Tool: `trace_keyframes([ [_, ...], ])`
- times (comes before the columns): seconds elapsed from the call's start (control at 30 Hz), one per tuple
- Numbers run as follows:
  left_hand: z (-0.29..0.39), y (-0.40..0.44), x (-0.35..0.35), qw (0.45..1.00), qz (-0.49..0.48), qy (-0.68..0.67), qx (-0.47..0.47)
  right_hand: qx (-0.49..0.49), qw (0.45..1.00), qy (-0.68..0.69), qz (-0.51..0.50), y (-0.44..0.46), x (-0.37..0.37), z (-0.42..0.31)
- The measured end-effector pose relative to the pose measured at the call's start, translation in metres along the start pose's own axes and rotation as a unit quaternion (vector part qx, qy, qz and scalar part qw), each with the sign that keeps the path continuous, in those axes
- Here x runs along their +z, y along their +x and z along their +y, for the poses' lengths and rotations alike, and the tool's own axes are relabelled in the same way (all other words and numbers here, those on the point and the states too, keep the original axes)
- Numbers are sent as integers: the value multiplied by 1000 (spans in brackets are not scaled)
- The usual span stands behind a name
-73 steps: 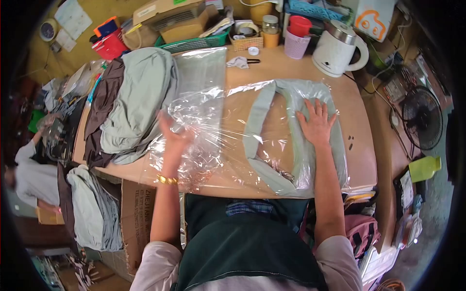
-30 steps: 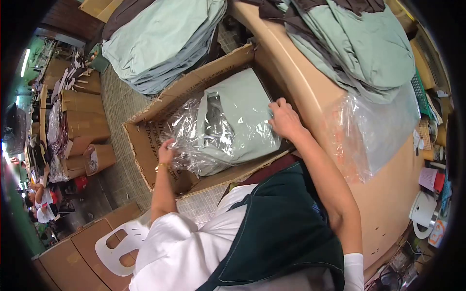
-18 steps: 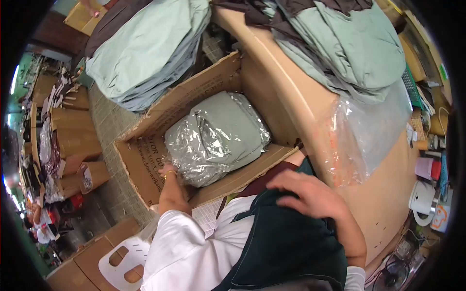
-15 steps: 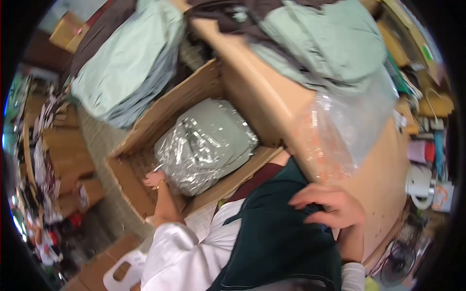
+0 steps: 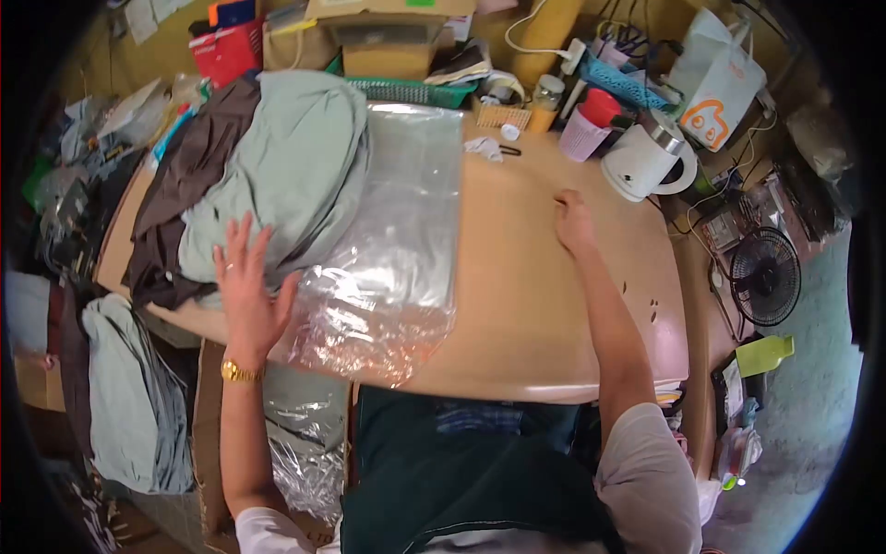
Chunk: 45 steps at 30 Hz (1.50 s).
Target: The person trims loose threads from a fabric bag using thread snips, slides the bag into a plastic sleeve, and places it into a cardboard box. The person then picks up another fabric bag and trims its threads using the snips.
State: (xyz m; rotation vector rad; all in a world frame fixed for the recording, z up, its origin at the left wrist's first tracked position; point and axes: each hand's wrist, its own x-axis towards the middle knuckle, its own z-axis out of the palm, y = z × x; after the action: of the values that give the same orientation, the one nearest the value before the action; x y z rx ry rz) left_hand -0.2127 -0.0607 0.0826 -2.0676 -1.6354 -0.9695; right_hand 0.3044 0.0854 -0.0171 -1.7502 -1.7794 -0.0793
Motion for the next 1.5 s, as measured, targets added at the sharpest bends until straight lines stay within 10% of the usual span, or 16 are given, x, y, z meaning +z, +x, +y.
trace_keyframes([
  [0.2, -18, 45, 36, 982, -170, 29, -70, -173, 979, -42, 102, 82, 87, -11],
  [0.33, -65, 70, 23, 983, -179, -41, -16, -151, 977, -81, -124, 122, 74, -33],
  [0.43, -76, 102, 10, 929, -233, -80, -277, -161, 947, -173, -215, 131, 43, -58],
  [0.5, -38, 126, -9, 972, -112, -174, -114, -151, 927, -222, -261, 131, 17, -62],
  [0.57, 61, 137, -35, 945, -237, -163, -154, -149, 890, -289, -319, 122, -6, -62],
  [0.6, 79, 120, -17, 953, -221, -204, 23, -150, 889, -289, -322, 120, -16, -61],
  [0.73, 193, 44, -8, 872, -310, -309, 216, 124, 923, -36, -363, 110, -42, 0],
  [0.9, 198, -54, 40, 888, -376, -163, 207, 100, 987, 56, -112, 65, -103, 94],
  [1.1, 242, -70, 60, 888, -391, -159, 184, 161, 854, 472, -148, -62, -170, -53],
  [1.27, 254, -74, 54, 861, -407, -207, 225, 79, 916, 271, -286, -139, -123, -50],
  [1.33, 243, -74, 40, 850, -427, -212, 224, -67, 988, 57, -130, -157, -110, -37],
  [1.5, 216, -63, 8, 801, -462, -284, 254, -65, 994, 58, -71, -154, -108, -27],
])
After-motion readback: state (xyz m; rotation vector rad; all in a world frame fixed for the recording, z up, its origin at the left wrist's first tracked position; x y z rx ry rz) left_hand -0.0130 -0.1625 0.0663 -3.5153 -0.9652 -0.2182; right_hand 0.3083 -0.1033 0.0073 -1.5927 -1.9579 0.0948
